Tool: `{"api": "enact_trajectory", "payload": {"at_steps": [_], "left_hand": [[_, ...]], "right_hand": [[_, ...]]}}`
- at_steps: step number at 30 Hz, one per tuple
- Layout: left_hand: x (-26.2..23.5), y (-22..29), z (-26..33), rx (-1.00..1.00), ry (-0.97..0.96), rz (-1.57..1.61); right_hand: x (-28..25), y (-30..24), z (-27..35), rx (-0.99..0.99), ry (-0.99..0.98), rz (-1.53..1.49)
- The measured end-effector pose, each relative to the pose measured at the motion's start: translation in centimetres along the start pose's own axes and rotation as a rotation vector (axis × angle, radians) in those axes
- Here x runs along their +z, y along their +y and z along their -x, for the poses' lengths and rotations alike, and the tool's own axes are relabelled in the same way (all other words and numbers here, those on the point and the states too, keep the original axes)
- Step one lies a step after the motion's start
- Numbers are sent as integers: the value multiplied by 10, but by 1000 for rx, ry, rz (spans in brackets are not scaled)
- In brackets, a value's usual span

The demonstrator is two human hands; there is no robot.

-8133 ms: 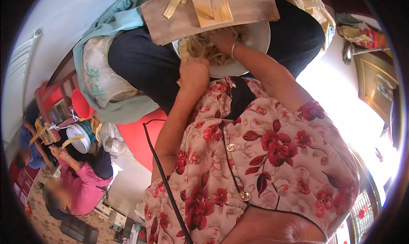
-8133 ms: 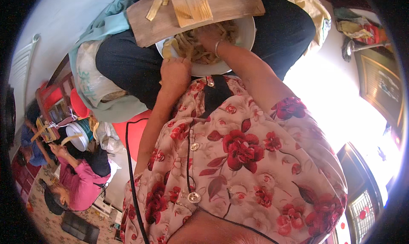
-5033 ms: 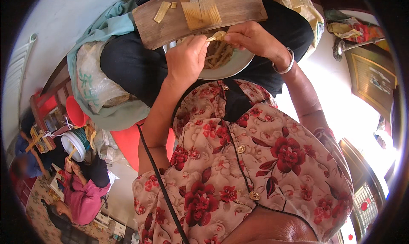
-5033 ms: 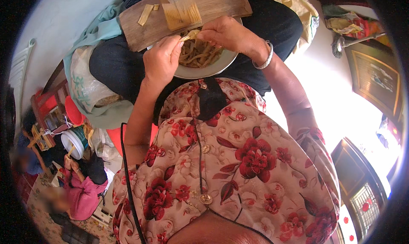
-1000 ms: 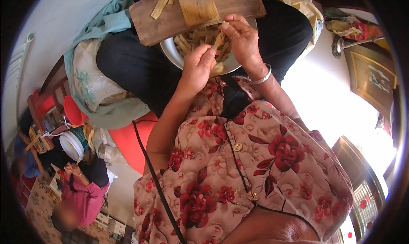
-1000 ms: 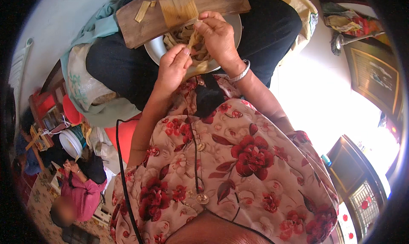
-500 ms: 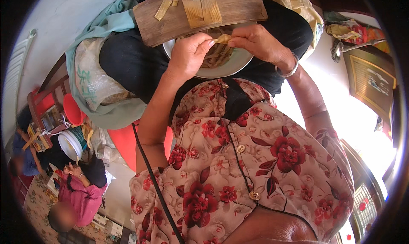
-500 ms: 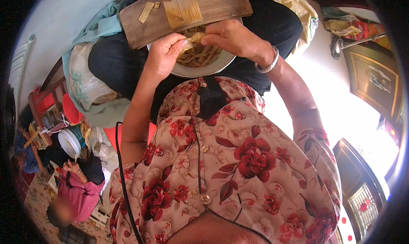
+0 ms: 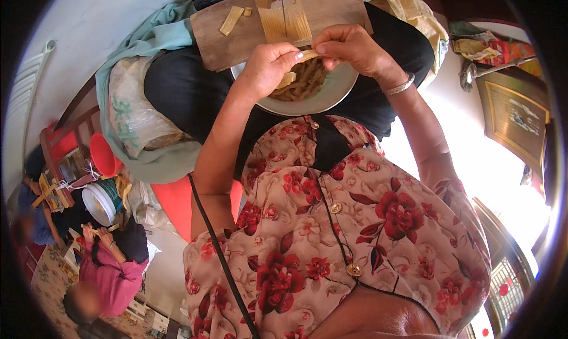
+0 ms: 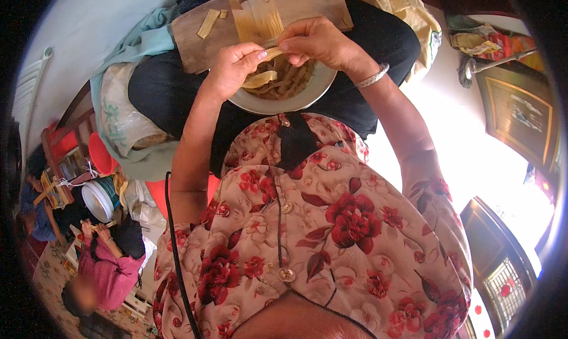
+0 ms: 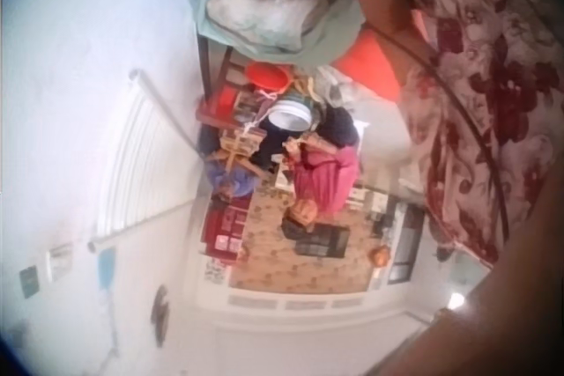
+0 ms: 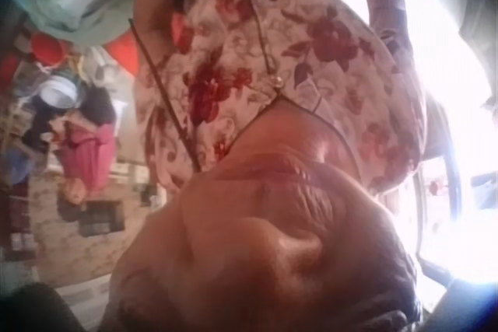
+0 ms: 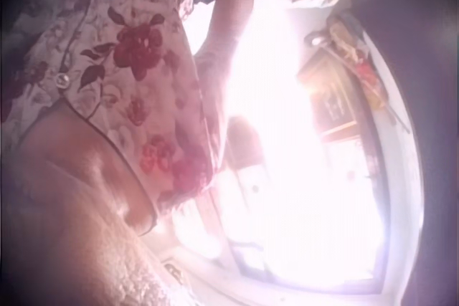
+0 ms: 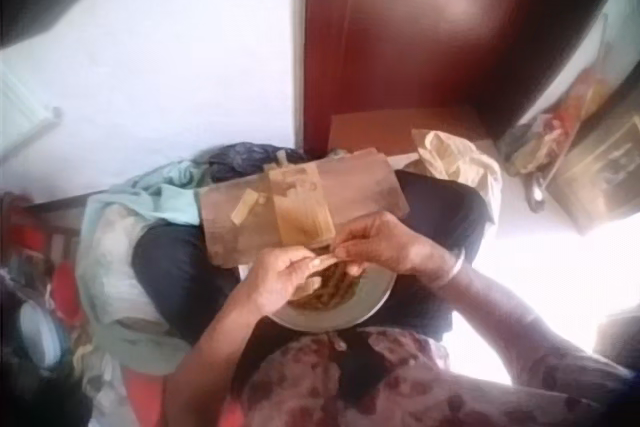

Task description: The person sits and repeatedly folds and weaves thin bamboo strips by hand into small bundles. The finished bundles are placed into a metal bowl resting on the lap.

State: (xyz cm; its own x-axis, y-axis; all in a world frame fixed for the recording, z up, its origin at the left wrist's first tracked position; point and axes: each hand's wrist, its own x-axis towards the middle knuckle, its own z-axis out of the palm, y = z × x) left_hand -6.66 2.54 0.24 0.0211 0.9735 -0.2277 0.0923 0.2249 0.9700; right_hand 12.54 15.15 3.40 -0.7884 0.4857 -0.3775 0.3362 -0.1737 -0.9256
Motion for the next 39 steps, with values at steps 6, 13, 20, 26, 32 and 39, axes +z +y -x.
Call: {"api": "enact_trajectory", "payload": {"at_steps": [6, 13, 20, 26, 32, 39], "left_hand": [[-38, -7, -25, 30, 117, -23], [-44, -17, -49, -2, 249, -98], [-41, -26, -37, 26, 446, -373], [16, -8, -13, -115, 282, 649], [21, 8, 25, -211, -234, 579], [-2, 42, 22, 190, 205, -108]], "right_hand": [[3, 13, -34, -125, 212, 84], [5, 35, -62, -292, 391, 342], [6, 40, -38, -528, 537, 828], [58, 1, -20, -810, 576, 1059], [26, 5, -15, -679, 527, 985], [67, -44, 61, -256, -313, 217]]}}
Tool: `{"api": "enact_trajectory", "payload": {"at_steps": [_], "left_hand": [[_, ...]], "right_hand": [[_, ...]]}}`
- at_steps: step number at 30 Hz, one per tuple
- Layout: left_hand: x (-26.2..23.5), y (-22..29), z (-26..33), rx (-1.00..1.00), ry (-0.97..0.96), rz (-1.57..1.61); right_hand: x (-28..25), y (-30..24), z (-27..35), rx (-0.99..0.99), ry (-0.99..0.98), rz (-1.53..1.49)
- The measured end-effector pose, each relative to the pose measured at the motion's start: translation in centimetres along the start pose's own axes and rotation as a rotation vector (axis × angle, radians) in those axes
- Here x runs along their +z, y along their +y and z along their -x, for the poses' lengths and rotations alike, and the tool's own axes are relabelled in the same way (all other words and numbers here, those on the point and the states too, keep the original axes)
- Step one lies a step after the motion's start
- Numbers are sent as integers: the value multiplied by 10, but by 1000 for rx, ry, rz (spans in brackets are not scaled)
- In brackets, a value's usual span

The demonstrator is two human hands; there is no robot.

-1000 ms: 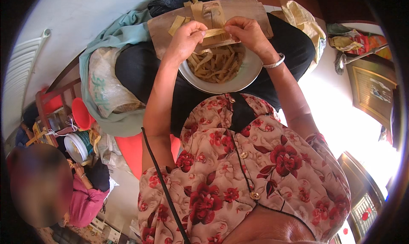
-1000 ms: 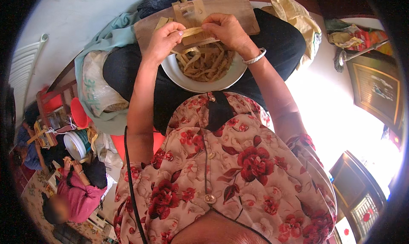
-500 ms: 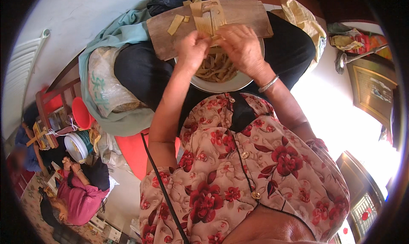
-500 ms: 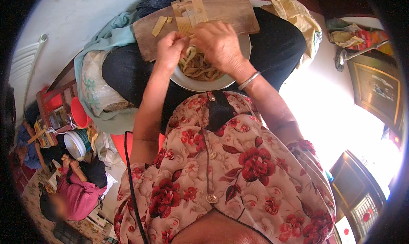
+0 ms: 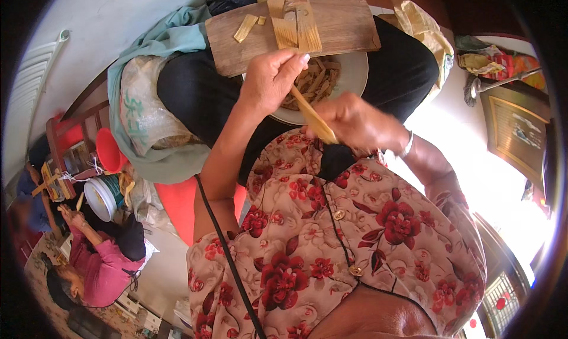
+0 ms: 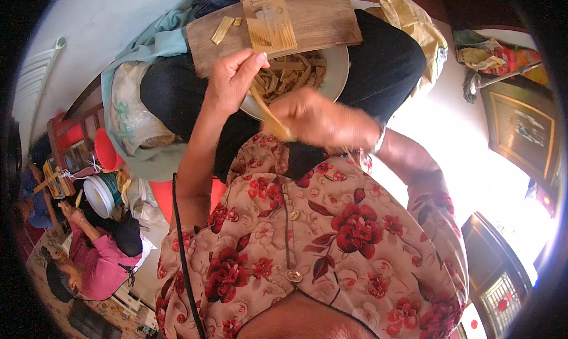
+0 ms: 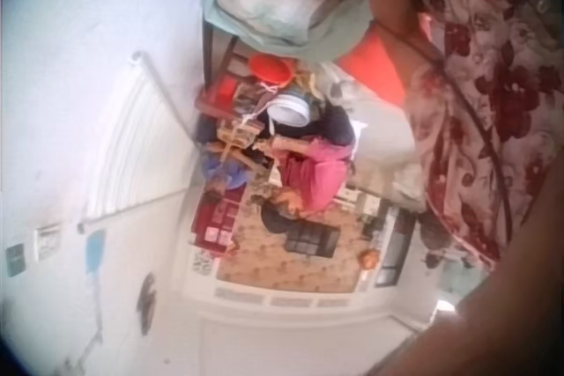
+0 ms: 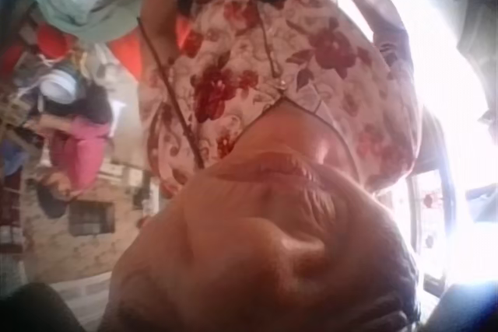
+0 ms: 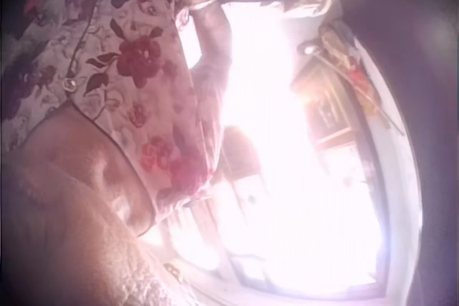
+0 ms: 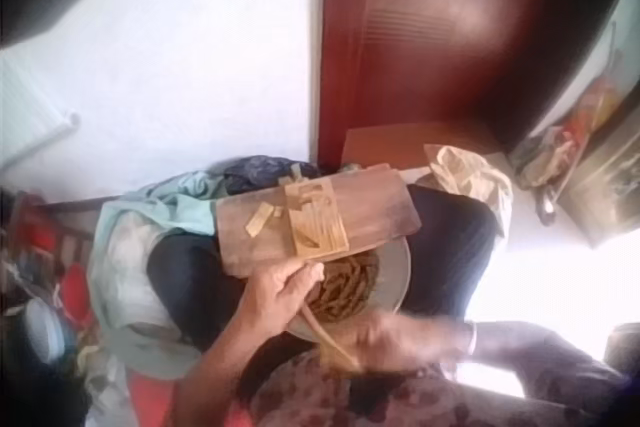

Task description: The person sits and repeatedly folds and weaves thin bamboo strips by hand into small bundles. The finished bundles are placed into a metal bowl resting on the lap.

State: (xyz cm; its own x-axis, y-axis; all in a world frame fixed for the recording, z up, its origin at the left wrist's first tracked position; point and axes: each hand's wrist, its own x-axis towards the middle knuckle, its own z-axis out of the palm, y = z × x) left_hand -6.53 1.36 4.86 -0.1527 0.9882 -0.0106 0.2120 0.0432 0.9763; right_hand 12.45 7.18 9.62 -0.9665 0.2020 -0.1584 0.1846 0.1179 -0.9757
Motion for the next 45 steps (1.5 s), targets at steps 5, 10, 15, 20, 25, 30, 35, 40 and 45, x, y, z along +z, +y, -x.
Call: {"api": "enact_trajectory", "payload": {"at_steps": [5, 10, 15, 20, 25, 30, 35, 40, 45], "left_hand": [[39, 3, 9, -65, 76, 574], [55, -9, 5, -316, -106, 824], [58, -30, 2, -447, -115, 911], [56, -57, 6, -32, 76, -61], [56, -48, 23, 271, 196, -602], [70, -65, 22, 312, 228, -221], [62, -37, 19, 128, 169, -170], [69, -55, 4, -29, 273, -429], [69, -67, 12, -472, 188, 612]], "right_hand": [[-9, 1, -15, 7, 544, -308], [-14, 78, -46, -97, 868, 233], [-15, 84, -38, 115, 824, 808], [-15, 89, -34, 15, 793, 878], [3, 117, -24, 358, 581, -224], [15, 134, -19, 247, 424, -1092], [16, 116, -25, 149, 642, -380], [17, 112, -35, -142, 855, 435], [14, 96, -38, -138, 960, 287]]}}
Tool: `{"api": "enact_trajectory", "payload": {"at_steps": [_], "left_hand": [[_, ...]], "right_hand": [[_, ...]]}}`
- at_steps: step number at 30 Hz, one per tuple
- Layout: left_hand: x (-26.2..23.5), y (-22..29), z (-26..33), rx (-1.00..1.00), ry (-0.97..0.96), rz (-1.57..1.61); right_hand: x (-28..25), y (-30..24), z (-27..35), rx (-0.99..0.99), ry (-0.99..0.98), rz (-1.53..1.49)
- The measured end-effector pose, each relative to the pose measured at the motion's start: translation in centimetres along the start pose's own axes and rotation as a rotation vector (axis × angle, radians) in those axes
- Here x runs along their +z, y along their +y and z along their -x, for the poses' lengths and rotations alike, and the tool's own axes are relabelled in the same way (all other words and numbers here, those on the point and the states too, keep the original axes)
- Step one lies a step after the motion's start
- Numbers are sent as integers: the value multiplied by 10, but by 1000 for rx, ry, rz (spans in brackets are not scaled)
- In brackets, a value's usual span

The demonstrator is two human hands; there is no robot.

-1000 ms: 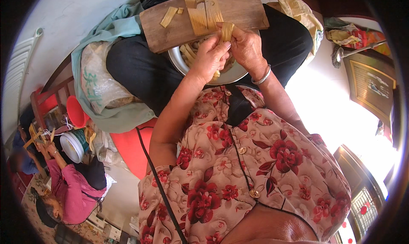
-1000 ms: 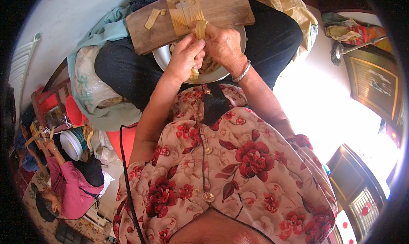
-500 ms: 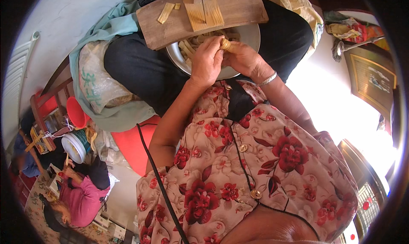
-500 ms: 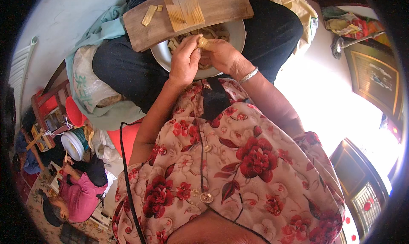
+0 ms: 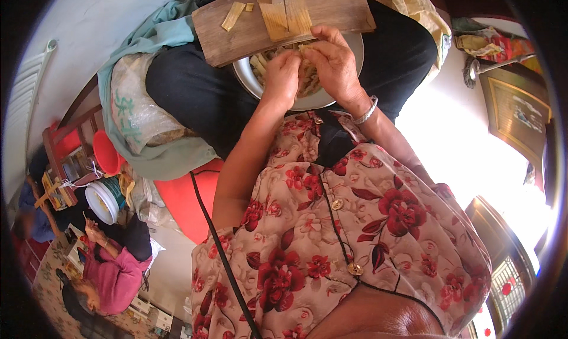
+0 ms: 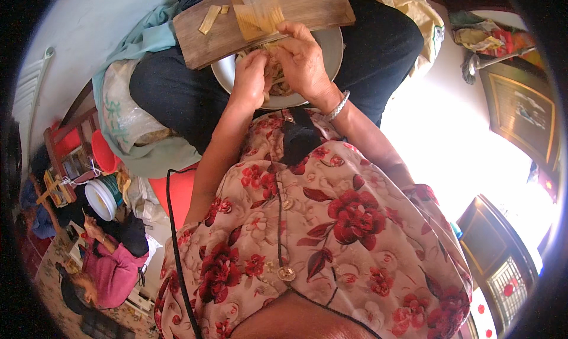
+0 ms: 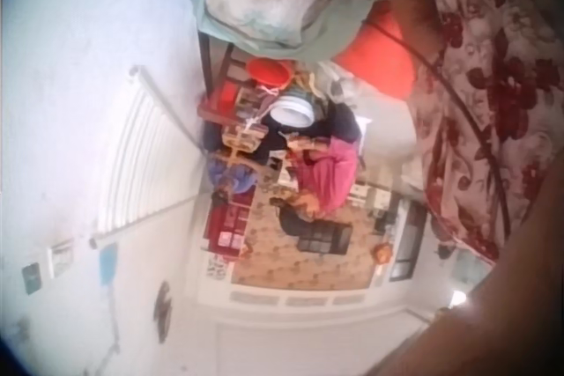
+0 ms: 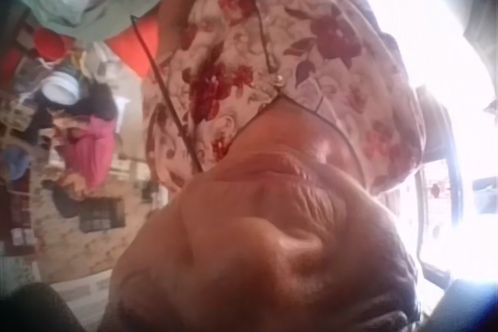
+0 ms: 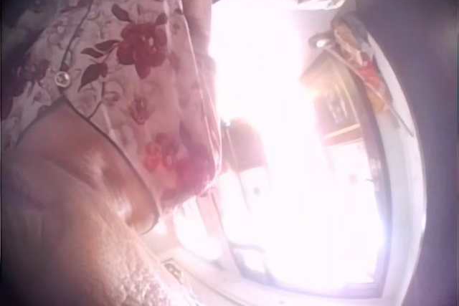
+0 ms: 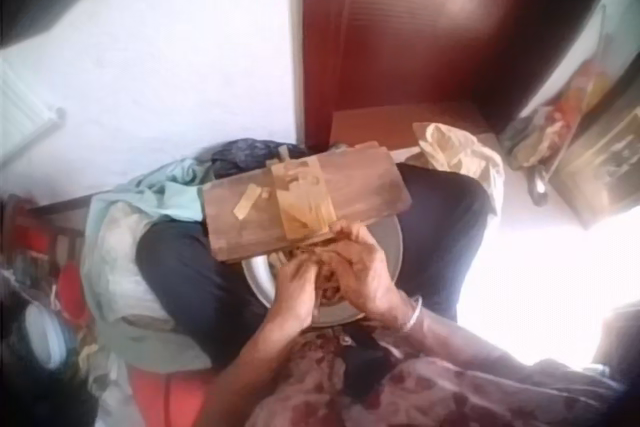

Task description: The person sits and repeatedly folds and weaves thin bamboo strips by hand into small bundles. The finished bundles are placed into a metal bowl resting on the lap.

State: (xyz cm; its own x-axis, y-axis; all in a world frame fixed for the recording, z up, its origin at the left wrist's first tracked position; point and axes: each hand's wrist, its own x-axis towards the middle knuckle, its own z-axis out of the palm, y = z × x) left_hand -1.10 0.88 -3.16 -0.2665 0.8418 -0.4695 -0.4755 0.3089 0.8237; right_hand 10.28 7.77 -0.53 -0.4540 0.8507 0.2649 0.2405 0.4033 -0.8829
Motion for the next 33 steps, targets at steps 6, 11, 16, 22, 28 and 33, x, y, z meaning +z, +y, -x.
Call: {"api": "enact_trajectory", "payload": {"at_steps": [6, 11, 16, 22, 28, 33], "left_hand": [[-32, 1, 39, 200, -140, -284], [-28, 25, 36, 796, 136, -1065], [-14, 48, 24, 842, -26, -1122], [-29, 63, 9, 431, -234, -774], [-52, 82, -40, 258, -227, -437], [-51, 83, -61, 232, -157, -379]], "right_hand": [[-8, 12, -6, 218, -36, -252], [-38, 9, -37, 235, -123, -250], [-44, -12, -61, 152, -722, 13], [-56, -8, -70, 302, -835, -140], [-37, 10, -77, 260, -506, -134], [-21, 27, -86, 137, -375, 22]]}}
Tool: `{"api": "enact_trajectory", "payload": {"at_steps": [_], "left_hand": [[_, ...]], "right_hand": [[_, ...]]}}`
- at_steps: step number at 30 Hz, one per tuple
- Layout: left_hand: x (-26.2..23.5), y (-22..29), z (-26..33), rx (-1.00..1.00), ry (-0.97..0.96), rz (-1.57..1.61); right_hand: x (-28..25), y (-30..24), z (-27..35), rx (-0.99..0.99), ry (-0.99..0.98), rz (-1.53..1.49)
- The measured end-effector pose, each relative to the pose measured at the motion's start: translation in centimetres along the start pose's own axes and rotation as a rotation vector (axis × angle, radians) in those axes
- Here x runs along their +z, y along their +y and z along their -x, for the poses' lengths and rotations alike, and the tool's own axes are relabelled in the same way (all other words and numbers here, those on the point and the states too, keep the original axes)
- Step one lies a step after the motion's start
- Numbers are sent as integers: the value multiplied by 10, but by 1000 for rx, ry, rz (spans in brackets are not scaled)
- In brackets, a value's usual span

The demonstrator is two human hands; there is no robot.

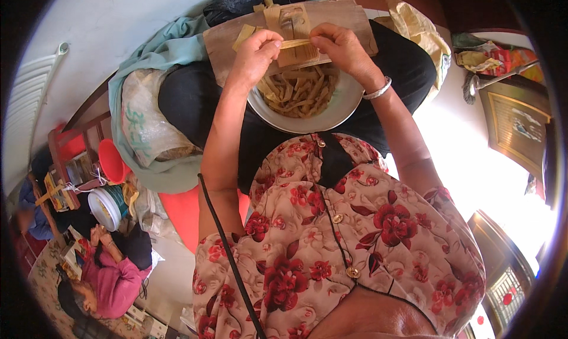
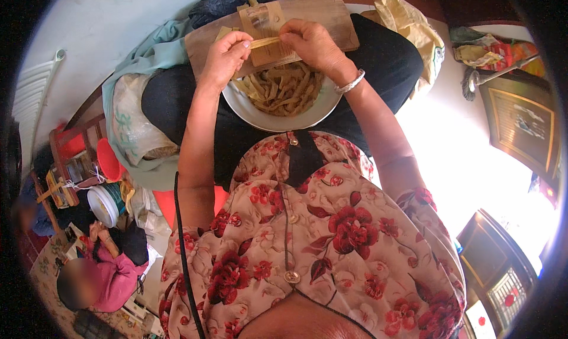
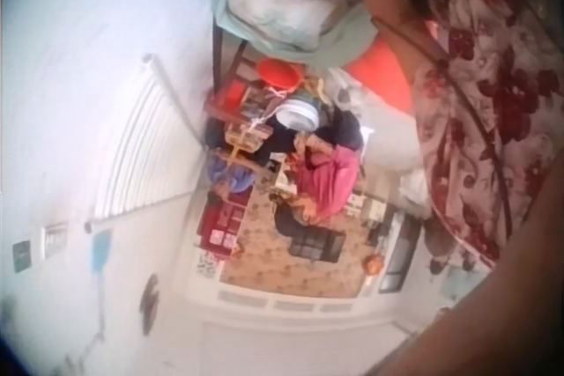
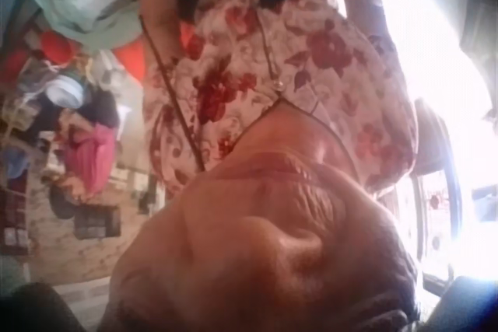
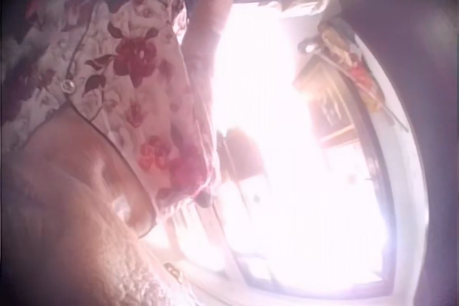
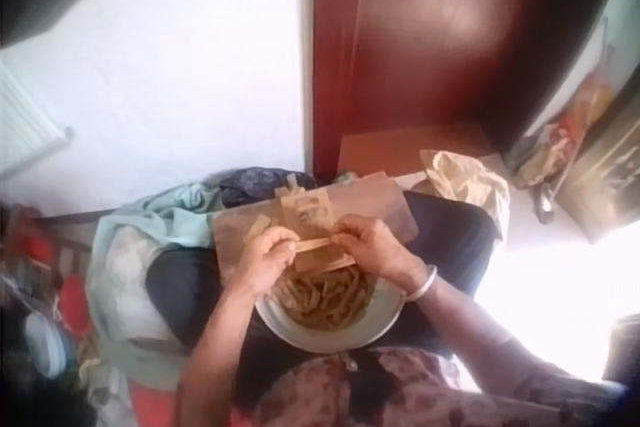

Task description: The person sits and repeatedly folds and weaves thin bamboo strips by hand into small bundles. The finished bundles are placed into a metal bowl resting on the lap.

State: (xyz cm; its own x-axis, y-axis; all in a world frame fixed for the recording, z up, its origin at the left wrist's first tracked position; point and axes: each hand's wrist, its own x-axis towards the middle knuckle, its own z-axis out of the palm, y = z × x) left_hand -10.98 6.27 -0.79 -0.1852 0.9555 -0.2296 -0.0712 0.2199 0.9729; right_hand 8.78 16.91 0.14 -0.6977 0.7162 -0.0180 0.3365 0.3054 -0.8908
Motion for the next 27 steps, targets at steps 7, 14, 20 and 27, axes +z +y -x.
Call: {"api": "enact_trajectory", "payload": {"at_steps": [7, 14, 20, 27], "left_hand": [[-4, -22, -13, 161, 257, -632], [52, -5, 37, -16, 163, 137], [26, 7, 50, 42, -63, -230], [43, 17, 63, 37, -133, 335]], "right_hand": [[10, 17, -3, -269, 206, 546], [34, -35, 26, -445, 313, 559], [13, -30, 37, -232, -97, 421], [17, -98, 86, 319, -435, -905]]}}
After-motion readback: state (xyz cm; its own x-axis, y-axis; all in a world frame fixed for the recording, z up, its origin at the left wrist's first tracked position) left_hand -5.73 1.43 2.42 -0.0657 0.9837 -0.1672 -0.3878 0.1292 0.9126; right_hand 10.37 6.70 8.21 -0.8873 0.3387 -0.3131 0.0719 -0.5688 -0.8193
